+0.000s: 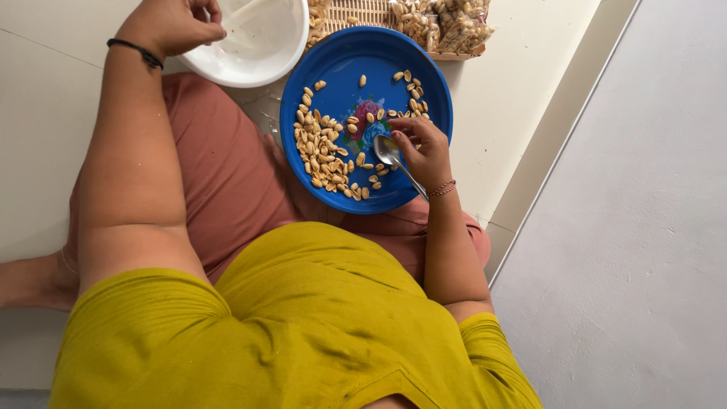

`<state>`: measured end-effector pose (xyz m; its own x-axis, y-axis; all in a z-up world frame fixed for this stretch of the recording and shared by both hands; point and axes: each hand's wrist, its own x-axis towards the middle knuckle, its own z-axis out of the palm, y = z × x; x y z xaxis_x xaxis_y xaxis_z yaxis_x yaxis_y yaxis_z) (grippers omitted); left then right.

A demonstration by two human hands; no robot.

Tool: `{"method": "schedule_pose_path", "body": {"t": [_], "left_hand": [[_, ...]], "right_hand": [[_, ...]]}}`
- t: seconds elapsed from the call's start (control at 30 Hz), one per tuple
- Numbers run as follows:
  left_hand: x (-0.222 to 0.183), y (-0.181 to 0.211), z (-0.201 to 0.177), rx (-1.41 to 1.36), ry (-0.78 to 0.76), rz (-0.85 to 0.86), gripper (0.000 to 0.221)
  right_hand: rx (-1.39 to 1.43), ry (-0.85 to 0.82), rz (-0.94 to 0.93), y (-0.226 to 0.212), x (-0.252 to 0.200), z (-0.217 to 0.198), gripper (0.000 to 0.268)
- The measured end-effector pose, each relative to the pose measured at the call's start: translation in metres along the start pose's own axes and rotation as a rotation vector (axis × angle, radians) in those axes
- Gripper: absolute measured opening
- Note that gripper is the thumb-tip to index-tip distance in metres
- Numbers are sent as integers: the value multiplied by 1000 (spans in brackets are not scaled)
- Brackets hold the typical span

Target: A person sitting on the floor is sorting and cleaning small seeds or nuts in a blue plastic plate using their hands and a spoon.

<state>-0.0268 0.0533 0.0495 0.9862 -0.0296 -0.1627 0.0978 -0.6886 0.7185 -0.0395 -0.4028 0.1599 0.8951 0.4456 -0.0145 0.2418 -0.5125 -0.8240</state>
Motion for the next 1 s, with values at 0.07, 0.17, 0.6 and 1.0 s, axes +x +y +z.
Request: {"method": "schedule_pose_path", "body": {"t": [0.07, 0.17, 0.6, 1.0], "left_hand": [[-3, 2, -5, -49, -15, 9, 14], [-7, 11, -11, -210, 10, 63, 21], [-13, 136, 48, -1048, -321, 367, 7], [-49, 182, 93, -969, -338, 227, 26]], "right_hand": [[3, 1, 0, 0, 0, 0, 17], [-1, 1, -3, -1, 1, 1, 17], [555, -45, 90, -4, -18, 30, 32], [760, 232, 139, -9, -19, 41, 14]]}}
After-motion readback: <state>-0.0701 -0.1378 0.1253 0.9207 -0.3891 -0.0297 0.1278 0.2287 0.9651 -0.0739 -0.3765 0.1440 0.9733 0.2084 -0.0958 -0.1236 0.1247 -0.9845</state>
